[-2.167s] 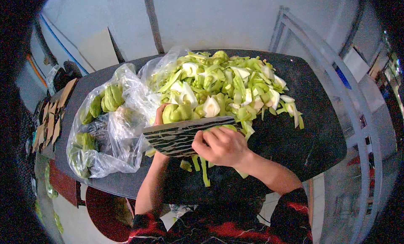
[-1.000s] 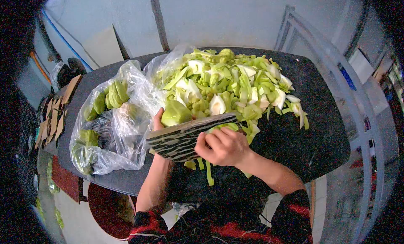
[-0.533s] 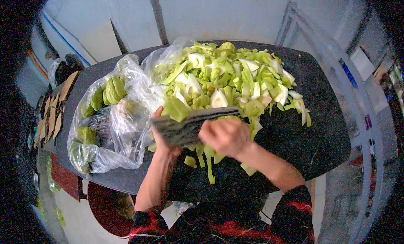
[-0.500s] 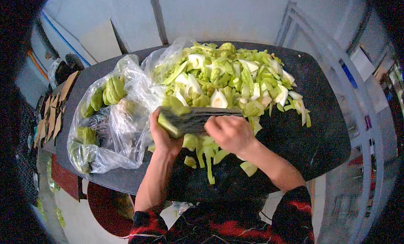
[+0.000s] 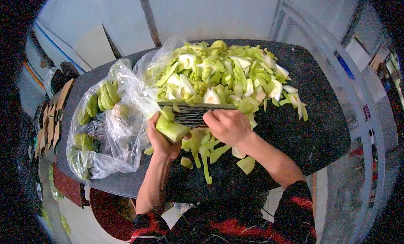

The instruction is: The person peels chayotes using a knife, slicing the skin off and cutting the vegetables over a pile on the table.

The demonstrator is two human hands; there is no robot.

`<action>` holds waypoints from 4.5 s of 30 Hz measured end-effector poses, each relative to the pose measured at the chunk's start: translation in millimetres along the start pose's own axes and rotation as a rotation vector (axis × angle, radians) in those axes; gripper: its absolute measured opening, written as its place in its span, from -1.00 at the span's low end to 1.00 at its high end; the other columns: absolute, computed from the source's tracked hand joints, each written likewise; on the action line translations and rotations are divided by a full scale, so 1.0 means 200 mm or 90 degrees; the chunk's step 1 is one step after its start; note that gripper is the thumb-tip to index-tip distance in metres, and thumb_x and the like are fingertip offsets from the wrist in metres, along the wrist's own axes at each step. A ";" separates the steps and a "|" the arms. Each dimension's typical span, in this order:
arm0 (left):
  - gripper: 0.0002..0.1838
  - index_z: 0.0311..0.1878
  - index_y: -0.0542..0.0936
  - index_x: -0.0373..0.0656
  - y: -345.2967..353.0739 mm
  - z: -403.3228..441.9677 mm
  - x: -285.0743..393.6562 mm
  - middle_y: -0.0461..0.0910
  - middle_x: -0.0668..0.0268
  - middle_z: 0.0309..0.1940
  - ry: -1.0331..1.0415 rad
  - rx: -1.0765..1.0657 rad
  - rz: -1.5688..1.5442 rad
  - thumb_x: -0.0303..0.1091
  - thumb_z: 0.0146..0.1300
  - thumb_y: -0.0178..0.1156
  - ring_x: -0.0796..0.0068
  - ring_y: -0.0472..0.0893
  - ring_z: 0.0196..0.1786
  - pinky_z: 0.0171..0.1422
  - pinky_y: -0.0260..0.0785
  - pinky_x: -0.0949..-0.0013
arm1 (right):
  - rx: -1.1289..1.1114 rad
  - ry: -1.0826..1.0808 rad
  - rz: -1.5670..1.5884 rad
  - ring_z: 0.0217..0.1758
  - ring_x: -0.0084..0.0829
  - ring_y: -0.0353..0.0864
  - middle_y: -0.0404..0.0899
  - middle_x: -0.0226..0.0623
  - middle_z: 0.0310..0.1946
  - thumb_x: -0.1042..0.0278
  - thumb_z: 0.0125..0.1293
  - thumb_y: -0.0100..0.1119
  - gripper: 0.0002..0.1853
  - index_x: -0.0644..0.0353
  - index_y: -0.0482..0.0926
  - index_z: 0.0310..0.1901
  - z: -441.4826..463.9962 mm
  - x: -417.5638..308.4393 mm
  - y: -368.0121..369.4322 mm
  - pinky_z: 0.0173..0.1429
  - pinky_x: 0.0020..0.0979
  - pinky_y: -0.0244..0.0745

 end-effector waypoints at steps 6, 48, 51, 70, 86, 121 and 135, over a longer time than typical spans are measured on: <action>-0.42 0.11 0.54 -0.18 -0.01 0.00 0.00 0.63 0.17 -0.02 -0.061 -0.018 -0.081 0.14 0.30 -0.01 0.17 0.62 -0.07 0.15 0.46 0.19 | 0.022 -0.095 0.063 -0.58 -0.44 0.56 0.40 -0.42 -0.64 0.45 0.08 0.15 -0.91 0.21 0.52 -0.35 0.01 -0.23 -0.14 -0.53 -0.39 0.49; -0.44 0.06 0.50 -0.17 -0.03 -0.02 -0.02 0.62 0.15 -0.15 0.026 0.021 -0.024 0.13 0.33 -0.13 0.18 0.63 -0.23 -0.30 0.53 0.09 | 0.010 -0.032 0.106 -0.60 -0.32 0.58 0.44 -0.36 -0.62 0.48 0.03 0.20 -0.88 0.20 0.46 -0.40 0.00 -0.07 -0.10 -0.53 -0.31 0.51; -0.43 0.12 0.50 -0.21 -0.07 0.00 0.02 0.63 0.15 -0.06 0.012 0.058 0.066 0.11 0.35 -0.09 0.20 0.64 -0.12 -0.05 0.54 0.16 | 0.010 -0.122 0.108 -0.59 -0.47 0.55 0.39 -0.44 -0.64 0.41 0.07 0.14 -0.89 0.23 0.52 -0.37 0.01 -0.25 -0.19 -0.54 -0.40 0.48; -0.49 0.23 0.46 -0.17 -0.11 0.02 0.05 0.60 0.16 0.04 0.078 -0.023 0.074 -0.05 0.36 0.01 0.25 0.63 0.00 0.12 0.49 0.23 | 0.033 -0.126 0.105 -0.61 -0.50 0.51 0.37 -0.45 -0.63 0.38 0.04 0.14 -0.85 0.23 0.51 -0.35 0.01 -0.28 -0.23 -0.54 -0.45 0.45; -0.39 0.10 0.53 -0.18 -0.03 -0.04 0.03 0.60 0.18 -0.02 0.020 0.053 0.021 0.17 0.29 -0.05 0.17 0.59 -0.02 0.07 0.45 0.11 | 0.027 -0.086 0.031 -0.61 -0.40 0.56 0.42 -0.42 -0.64 0.42 0.09 0.16 -0.89 0.20 0.50 -0.33 -0.04 -0.15 -0.08 -0.57 -0.38 0.49; -0.25 0.23 0.47 -0.25 0.00 -0.03 0.04 0.58 0.04 0.08 0.041 -0.068 -0.142 0.21 0.18 0.00 0.05 0.58 0.09 0.20 0.44 0.01 | 0.038 -0.013 0.120 -0.61 -0.36 0.58 0.43 -0.39 -0.64 0.48 0.02 0.17 -0.87 0.20 0.45 -0.37 -0.01 -0.11 -0.12 -0.57 -0.31 0.49; -0.35 0.19 0.49 -0.15 0.08 -0.06 0.05 0.61 0.13 -0.03 0.009 -0.098 -0.164 0.15 0.20 -0.02 0.12 0.61 0.00 0.15 0.41 -0.09 | -0.011 0.114 0.113 -0.47 -0.19 0.65 0.53 -0.27 -0.54 0.41 0.07 0.29 -0.77 0.17 0.39 -0.36 -0.02 0.07 -0.05 -0.45 -0.22 0.57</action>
Point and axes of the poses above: each hand's wrist, its own z-axis towards the middle knuckle, its own y-axis out of the palm, x = y × z, the point moved 9 cm from there along z, towards the middle knuckle
